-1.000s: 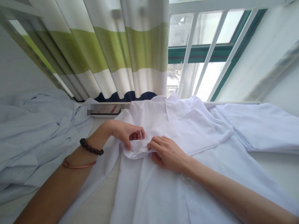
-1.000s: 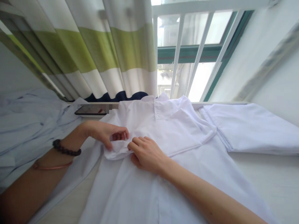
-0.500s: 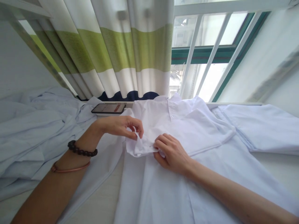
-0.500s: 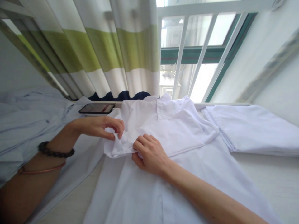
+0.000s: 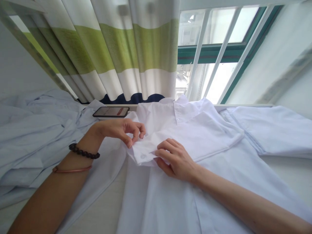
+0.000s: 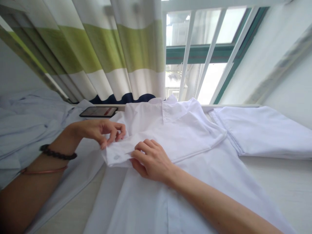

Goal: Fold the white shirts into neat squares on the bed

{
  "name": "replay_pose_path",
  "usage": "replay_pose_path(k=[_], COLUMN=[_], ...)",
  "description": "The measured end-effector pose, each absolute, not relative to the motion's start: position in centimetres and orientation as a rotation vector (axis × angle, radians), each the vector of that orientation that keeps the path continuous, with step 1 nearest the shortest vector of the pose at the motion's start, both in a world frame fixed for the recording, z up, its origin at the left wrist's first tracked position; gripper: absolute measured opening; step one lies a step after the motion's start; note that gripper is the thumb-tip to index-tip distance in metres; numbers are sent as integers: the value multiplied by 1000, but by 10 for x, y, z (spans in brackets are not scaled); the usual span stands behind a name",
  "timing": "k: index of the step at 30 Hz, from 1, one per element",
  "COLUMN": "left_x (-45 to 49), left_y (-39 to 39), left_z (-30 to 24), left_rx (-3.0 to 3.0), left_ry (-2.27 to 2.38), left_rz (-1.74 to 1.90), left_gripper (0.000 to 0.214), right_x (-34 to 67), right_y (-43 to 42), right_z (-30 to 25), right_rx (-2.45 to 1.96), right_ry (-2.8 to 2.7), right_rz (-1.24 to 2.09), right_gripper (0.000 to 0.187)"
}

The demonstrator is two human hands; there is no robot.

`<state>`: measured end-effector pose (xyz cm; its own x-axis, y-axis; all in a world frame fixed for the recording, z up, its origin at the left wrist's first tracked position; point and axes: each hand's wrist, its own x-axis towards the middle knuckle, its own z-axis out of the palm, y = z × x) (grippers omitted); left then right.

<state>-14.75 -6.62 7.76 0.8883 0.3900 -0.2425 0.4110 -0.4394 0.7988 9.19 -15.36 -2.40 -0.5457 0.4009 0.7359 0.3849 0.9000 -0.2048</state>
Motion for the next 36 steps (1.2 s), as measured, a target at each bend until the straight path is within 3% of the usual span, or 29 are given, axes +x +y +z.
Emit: replay_pose_path(k=[8, 12, 16, 19, 24, 29, 33, 36], left_x=[-131, -118, -108, -103, -104, -116, -121, -121], left_y=[-76, -81, -91, -97, -92, -79, -75, -78], left_z=[72, 61, 57, 59, 59, 55, 48, 49], left_rx=[1870, 1866, 1925, 2051, 2271, 1950, 1740, 1733], left_ry=[879, 1073, 1324, 1426, 1077, 902, 901, 831], left_rz=[-463, -530, -620, -635, -640, -455, -464, -486], left_gripper=[31, 34, 50, 62, 35, 38, 65, 66], right_x=[92, 96, 100, 101, 98, 93, 92, 92], right_y=[-156, -154, -149, -147, -152, -158, -157, -158], right_z=[-26, -20, -14, -14, -16, -21, -24, -23], right_rx=[-371, -416, -499, -471, -370, -274, -223, -192], right_ry=[-2560, -2603, -2671, -2704, -2684, -2653, -2627, -2575], right_rz=[189, 283, 311, 309, 205, 42, -16, -34], right_gripper=[25, 20, 13, 29, 44, 19, 16, 19])
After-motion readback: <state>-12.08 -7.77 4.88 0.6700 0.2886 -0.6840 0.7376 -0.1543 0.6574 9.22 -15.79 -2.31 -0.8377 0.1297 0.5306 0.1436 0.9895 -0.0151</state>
